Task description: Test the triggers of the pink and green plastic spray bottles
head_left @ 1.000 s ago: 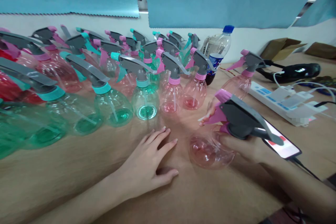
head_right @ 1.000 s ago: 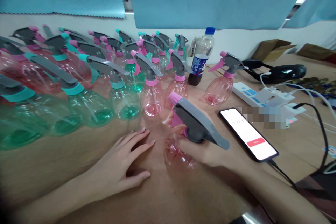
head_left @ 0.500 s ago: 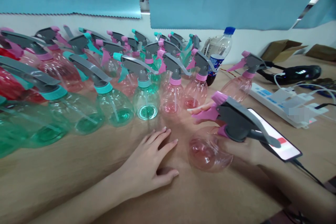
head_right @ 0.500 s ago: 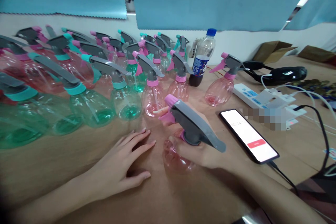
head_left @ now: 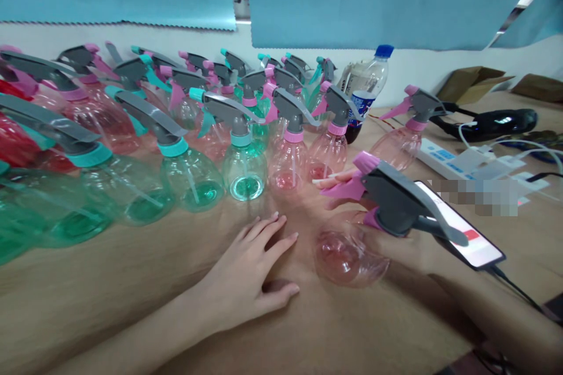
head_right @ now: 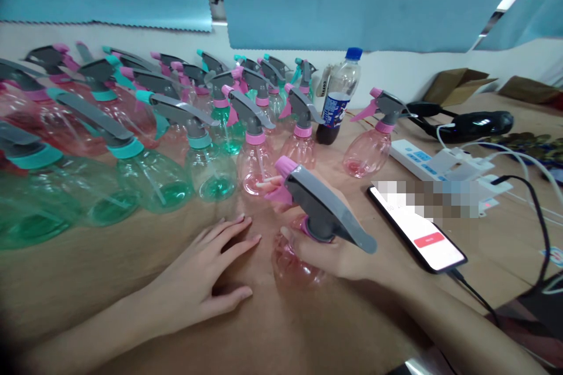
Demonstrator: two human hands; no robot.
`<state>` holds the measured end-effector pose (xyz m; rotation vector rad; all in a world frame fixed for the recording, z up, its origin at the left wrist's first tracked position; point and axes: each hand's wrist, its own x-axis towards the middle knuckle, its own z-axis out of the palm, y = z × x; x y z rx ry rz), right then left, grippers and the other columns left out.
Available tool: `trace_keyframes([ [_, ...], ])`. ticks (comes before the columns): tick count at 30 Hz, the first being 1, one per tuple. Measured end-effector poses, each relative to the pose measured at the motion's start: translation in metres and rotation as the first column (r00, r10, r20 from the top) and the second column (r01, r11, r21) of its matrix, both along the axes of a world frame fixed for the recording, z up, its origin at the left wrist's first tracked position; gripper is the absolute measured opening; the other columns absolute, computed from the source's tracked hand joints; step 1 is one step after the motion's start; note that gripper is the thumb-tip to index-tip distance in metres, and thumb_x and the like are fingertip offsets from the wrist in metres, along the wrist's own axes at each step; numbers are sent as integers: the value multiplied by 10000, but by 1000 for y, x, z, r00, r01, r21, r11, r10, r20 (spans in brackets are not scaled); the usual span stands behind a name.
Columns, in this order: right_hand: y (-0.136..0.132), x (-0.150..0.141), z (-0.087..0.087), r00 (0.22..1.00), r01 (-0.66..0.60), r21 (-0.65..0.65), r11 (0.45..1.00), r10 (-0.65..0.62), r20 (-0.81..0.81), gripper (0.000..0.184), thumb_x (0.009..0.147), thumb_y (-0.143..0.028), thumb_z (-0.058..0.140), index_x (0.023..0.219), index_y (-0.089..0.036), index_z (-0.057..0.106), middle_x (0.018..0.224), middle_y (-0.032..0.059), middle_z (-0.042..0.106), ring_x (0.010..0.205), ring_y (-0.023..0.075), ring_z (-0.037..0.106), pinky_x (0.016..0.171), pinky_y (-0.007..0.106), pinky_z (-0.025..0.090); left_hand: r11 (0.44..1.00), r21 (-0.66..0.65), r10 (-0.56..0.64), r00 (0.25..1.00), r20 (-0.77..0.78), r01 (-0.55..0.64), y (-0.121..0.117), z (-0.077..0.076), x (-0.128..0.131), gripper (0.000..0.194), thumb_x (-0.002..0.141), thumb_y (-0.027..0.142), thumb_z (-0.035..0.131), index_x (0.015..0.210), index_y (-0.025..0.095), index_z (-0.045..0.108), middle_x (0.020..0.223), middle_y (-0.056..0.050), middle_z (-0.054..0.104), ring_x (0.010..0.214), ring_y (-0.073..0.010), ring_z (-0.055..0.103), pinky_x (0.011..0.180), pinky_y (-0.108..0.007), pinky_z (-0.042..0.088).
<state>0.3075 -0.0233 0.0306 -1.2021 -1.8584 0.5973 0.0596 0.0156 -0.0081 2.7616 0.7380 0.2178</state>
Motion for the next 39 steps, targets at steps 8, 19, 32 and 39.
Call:
trace_keyframes([
  [8,-2,0,6,998,32,59,998,-29,-54,125,815,-357,577,748,-255,605,903,43,689,956,234,663,896,423,530,1000,9,-3,1000,-5,3,0,0,0,629,832,474,599,1364,169,459,1491,-160,329,1368,-338,286,1062,-549,291],
  [19,-2,-3,7,996,66,84,994,-61,-61,100,782,-323,598,703,-261,594,844,31,690,926,226,667,866,407,543,1000,0,-6,1000,15,6,0,-1,-1,626,824,465,615,1358,175,466,1485,-157,341,1360,-350,300,1059,-565,286],
  [32,-1,-10,15,994,96,130,987,-87,-70,132,744,-249,558,613,-255,560,819,20,683,848,215,678,762,384,575,1000,23,-9,1000,20,9,0,-1,-1,626,822,451,620,1359,168,466,1480,-159,346,1352,-348,310,1054,-543,305],
  [39,-6,-7,21,992,65,70,995,-57,-111,100,689,-159,557,684,-258,568,681,-16,640,765,197,681,682,333,588,1000,29,-12,1000,7,12,2,-3,-2,619,834,463,599,1367,186,451,1490,-147,334,1358,-342,299,1058,-543,295],
])
